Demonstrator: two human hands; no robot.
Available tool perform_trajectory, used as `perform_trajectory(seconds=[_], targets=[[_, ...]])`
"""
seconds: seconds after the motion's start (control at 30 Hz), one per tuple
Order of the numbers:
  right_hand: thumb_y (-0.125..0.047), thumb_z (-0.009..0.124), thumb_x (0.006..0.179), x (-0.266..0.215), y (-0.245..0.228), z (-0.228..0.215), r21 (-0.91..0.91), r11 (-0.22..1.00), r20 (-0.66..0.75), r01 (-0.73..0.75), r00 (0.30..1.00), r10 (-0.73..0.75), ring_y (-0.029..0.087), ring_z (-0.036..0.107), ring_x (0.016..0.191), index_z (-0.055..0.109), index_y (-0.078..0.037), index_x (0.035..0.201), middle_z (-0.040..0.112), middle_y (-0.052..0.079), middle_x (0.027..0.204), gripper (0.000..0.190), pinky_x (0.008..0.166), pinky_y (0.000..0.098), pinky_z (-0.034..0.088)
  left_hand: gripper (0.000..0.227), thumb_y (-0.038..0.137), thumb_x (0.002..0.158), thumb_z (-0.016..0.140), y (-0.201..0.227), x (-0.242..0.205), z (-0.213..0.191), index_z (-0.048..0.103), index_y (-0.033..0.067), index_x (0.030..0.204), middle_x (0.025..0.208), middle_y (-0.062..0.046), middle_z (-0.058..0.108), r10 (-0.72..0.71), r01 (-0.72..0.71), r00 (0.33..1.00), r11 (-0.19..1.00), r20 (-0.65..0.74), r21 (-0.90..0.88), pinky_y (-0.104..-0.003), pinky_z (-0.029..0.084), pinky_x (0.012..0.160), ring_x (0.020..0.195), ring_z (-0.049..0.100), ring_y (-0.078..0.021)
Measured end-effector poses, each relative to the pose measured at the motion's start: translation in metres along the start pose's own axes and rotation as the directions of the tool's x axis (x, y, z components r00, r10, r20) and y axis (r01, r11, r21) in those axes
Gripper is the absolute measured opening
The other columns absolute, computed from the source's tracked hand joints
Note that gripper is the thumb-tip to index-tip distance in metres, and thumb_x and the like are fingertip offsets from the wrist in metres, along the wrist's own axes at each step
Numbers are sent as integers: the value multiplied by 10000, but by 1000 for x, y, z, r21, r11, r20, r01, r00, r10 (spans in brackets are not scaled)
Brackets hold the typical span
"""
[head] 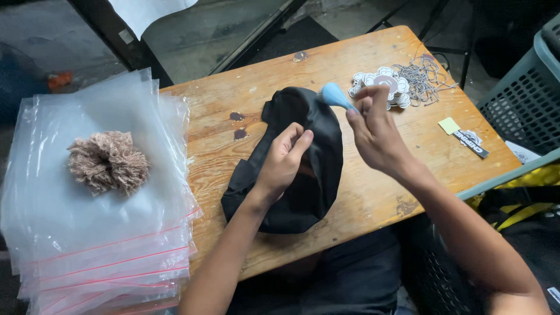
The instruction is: The person cleans a black bag on a wooden table using a blue brush, scrubbing the exterior and interior surfaces. They then open the bag's zipper and attach a decorative bear-shaped keychain to the zipper pull.
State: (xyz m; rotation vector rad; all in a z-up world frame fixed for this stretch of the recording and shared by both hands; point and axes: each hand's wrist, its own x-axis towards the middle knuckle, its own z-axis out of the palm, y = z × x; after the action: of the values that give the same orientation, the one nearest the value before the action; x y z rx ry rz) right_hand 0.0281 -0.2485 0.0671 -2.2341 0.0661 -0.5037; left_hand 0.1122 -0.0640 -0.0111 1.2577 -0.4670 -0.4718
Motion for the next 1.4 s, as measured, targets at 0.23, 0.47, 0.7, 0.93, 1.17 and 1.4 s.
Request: perform_trajectory(seconds=[0.23,0.47,0.7,0.93,1.17,1.4], targets=[[-64,666,950,-13,-12,-6,-85,989,-30,121,992,-124,212,583,568,641,-55,1065,645,99,720,119,491,335,429,240,233,1036,538,27,-4,6,535,122,822,717,62,416,14,-16,999,999,51,39,-240,500,644,762,475,-52],[-76,725,857,-84,6,16,-83,989,-130,125,982,-135,138,472,363,667,-135,837,454,16,437,85,376,251,358,217,230,1044,537,37,-5,9,529,136,849,733,66,432,11,-8,998,999,59,-49,-239,532,640,764,522,-46],[-148,720,778,-130,-7,6,124,992,412,-37,911,-18,323,653,519,720,-116,910,642,149,580,136,524,394,528,231,270,1044,534,47,-5,11,554,93,898,718,-16,556,-107,105,994,976,2,-192,-353,625,598,726,666,-158],[-119,679,933,-89,16,9,566,801,79,-193,980,181,81,446,488,584,-6,1111,388,-15,664,231,421,232,385,280,327,1030,546,54,-10,29,532,110,853,738,-45,614,-152,136,987,962,-52,-236,-377,639,555,728,696,-190],[-10,633,971,-66,6,29,601,795,6,-81,995,97,28,482,511,491,-65,1019,387,-55,732,161,413,183,367,391,442,893,687,104,-48,46,558,74,860,668,-98,608,-103,64,992,916,77,395,-323,562,489,647,670,-209],[-195,655,1003,-56,-13,13,91,985,-56,-145,987,151,231,580,552,428,-49,1056,540,116,706,276,509,370,470,249,227,1019,573,81,-53,20,574,79,819,520,-107,623,-22,-56,962,959,271,277,-254,534,483,512,666,-156]])
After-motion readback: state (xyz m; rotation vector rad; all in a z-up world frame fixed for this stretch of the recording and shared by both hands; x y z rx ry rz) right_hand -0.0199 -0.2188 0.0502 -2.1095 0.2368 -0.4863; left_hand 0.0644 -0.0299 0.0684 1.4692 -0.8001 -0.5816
